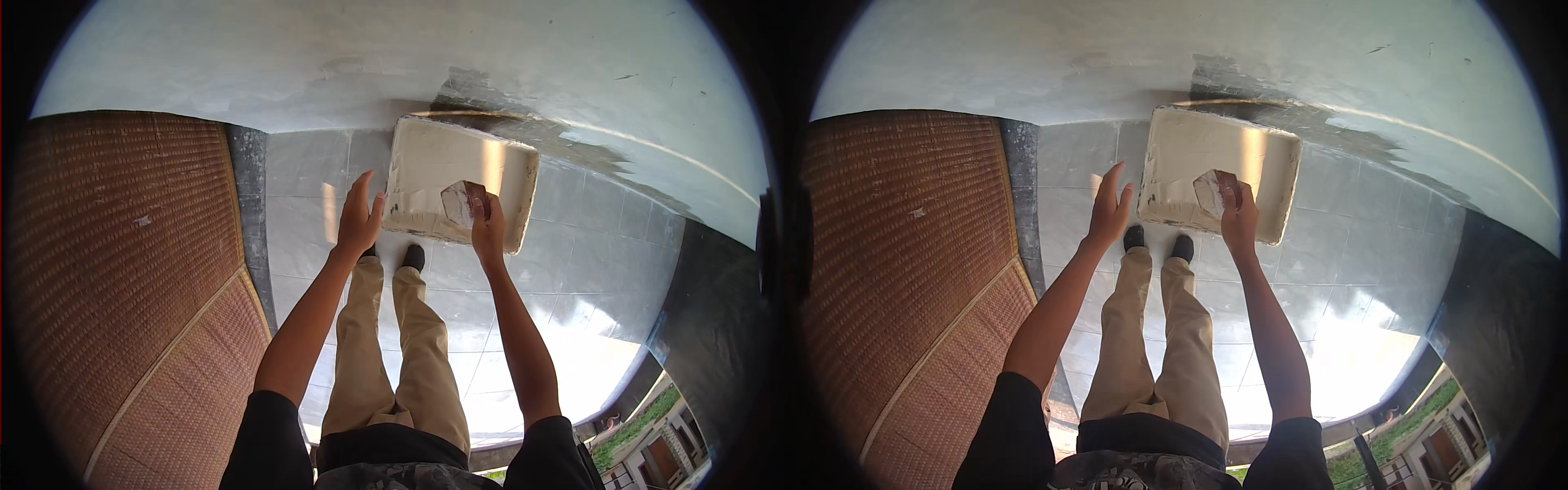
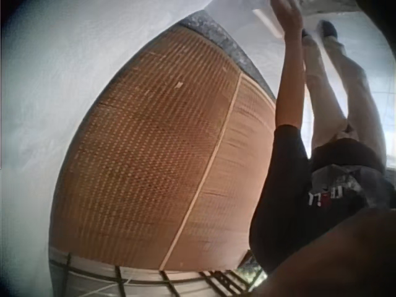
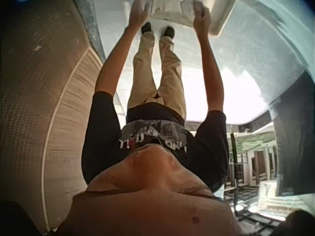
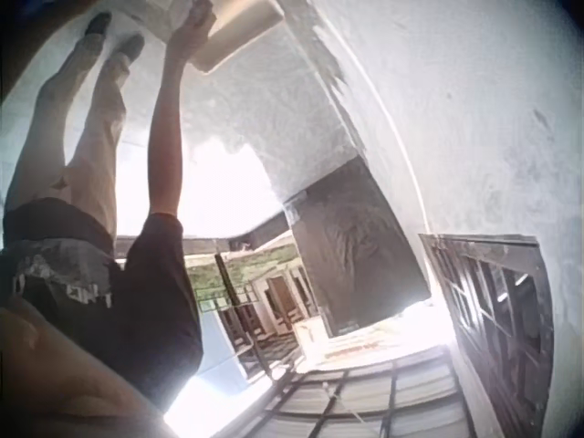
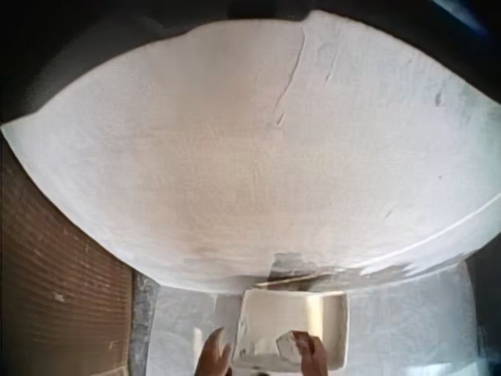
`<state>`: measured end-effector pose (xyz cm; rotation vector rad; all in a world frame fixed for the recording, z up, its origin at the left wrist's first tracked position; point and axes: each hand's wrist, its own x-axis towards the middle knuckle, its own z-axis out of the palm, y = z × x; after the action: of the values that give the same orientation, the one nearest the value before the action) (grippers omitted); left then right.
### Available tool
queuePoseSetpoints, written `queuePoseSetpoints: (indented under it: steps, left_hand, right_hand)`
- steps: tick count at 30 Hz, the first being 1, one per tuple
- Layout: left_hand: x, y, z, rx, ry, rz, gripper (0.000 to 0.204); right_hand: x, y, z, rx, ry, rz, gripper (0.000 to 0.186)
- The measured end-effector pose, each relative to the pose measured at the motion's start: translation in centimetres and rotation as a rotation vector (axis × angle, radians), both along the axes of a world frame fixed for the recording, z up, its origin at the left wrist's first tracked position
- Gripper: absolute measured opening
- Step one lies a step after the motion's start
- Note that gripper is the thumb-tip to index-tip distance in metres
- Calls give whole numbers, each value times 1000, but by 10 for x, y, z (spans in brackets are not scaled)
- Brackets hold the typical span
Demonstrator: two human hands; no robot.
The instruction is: The person applies wall putty to a wall using a putty knife, smoothing over imperfections.
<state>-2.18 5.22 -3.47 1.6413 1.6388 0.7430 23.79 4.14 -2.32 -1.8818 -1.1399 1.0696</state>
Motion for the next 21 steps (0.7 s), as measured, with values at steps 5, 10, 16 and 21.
queuePoseSetpoints:
  steps: [5, 10, 16, 21]
  left_hand:
    - [15, -25, -51, -149, -120, 86, 51]
    - [26, -35, -69, -182, -216, 103, 55]
    - [26, -38, -70, -185, -287, 102, 55]
    - [18, -41, -71, -197, -271, 87, 54]
  right_hand:
    - [-13, -10, -43, 22, -77, 57, 26]
    - [-31, -5, -57, 39, -130, 104, 25]
    - [-43, 3, -63, 152, -263, 200, 20]
    - [-55, 7, -58, 212, -377, 303, 18]
